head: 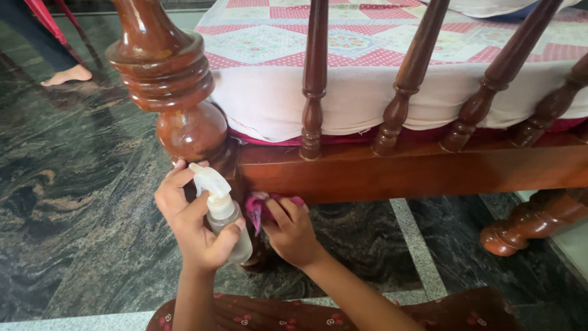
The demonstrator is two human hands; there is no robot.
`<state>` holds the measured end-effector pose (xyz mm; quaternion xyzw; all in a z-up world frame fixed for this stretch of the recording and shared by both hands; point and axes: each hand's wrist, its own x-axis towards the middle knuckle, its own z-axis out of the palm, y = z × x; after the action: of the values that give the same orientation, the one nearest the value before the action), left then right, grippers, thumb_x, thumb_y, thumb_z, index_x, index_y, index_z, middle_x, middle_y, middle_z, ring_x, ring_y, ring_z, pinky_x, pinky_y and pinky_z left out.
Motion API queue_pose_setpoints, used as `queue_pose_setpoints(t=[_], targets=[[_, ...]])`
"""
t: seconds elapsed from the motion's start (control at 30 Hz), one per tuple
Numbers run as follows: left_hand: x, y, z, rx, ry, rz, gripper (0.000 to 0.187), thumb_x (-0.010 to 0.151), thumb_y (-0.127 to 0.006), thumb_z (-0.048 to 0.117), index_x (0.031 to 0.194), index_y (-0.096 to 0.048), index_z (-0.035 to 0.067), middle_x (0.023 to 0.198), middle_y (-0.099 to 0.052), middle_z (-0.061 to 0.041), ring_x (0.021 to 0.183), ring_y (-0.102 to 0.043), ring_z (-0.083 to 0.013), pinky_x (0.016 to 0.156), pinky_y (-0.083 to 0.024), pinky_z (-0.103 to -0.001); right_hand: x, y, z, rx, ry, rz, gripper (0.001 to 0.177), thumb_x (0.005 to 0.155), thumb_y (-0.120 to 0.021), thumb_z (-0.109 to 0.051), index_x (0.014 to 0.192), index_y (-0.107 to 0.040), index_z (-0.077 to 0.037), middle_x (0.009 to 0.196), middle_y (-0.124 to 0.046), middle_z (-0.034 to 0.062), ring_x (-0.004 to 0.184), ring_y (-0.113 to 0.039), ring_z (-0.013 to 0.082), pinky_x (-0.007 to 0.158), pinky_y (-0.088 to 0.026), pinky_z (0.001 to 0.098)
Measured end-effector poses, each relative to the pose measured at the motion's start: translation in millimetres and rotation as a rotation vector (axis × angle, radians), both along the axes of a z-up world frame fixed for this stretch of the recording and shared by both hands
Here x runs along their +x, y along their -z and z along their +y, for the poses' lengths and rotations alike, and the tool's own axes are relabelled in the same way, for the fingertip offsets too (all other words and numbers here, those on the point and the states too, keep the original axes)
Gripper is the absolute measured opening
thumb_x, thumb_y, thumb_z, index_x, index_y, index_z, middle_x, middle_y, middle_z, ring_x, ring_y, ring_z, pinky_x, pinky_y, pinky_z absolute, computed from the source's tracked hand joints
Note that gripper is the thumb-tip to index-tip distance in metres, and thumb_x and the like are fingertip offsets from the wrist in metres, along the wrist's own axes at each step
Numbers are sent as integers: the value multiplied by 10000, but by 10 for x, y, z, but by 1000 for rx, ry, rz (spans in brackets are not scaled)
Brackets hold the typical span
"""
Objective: The person cleans the wooden bed frame using a spray bottle and a pink cloth. They spray the cleaning solution onto the frame and wipe the surface, including the vertical spindles and horizontal rails.
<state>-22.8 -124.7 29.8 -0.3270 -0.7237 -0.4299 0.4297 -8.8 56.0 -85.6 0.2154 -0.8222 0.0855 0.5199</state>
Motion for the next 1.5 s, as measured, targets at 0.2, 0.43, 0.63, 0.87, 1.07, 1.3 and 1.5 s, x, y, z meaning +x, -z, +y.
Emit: queue_pose_setpoints(t=[0.2,0.43,0.63,0.87,1.07,1.3,1.5], targets=[[22,-42,-67,-30,36,-26,503,584,-684,349,960,-739,19,1313,-589,-187,1337,-417,-383,1271,-293,-559,167,-245,-90,-203,38,93,182,953,-689,-91,1129,-719,-55,1321,-562,128,1207,-518,339,1042,-441,475],[37,-57,-76,-37,34,-42,496,568,-689,346,951,-749,36,1303,-598,-177,1330,-429,-380,1277,-297,-562,-48,-1109,-343,-150,175,113,349,926,-611,-111,1258,-698,-49,1393,-592,95,1328,-512,315,1120,-364,483],[47,-60,-93,-74,21,-53,470,560,-686,340,925,-752,51,1343,-592,-185,1358,-414,-394,1271,-287,-557,-58,-1198,-118,-135,373,109,265,970,-619,-220,1181,-728,-101,1294,-599,46,1258,-498,239,1096,-224,521],[32,-33,-94,-71,12,-64,495,546,-682,347,925,-742,35,1368,-582,-194,1373,-397,-403,1265,-279,-558,-28,-1134,-188,-171,492,142,277,990,-614,-190,1211,-725,-66,1278,-601,37,1221,-497,255,1071,-251,497],[8,10,-47,-40,13,-42,510,577,-685,346,962,-738,15,1342,-582,-187,1358,-404,-377,1297,-293,-566,-11,-786,-456,-138,161,80,422,921,-630,-126,1328,-678,-26,1289,-588,86,1150,-569,269,1003,-469,419],[35,-46,-94,-96,11,-68,518,554,-673,340,948,-739,10,1346,-584,-204,1364,-395,-391,1267,-274,-569,17,-203,257,51,136,75,331,951,-686,-170,1267,-676,-71,1227,-552,59,1082,-541,246,951,-455,423],[13,-10,-66,-58,30,-64,543,560,-681,358,969,-724,3,1359,-586,-193,1359,-393,-378,1295,-279,-563,149,168,994,-75,384,204,312,955,-692,-129,1252,-707,-38,1246,-430,120,1181,-443,275,969,-458,448]])
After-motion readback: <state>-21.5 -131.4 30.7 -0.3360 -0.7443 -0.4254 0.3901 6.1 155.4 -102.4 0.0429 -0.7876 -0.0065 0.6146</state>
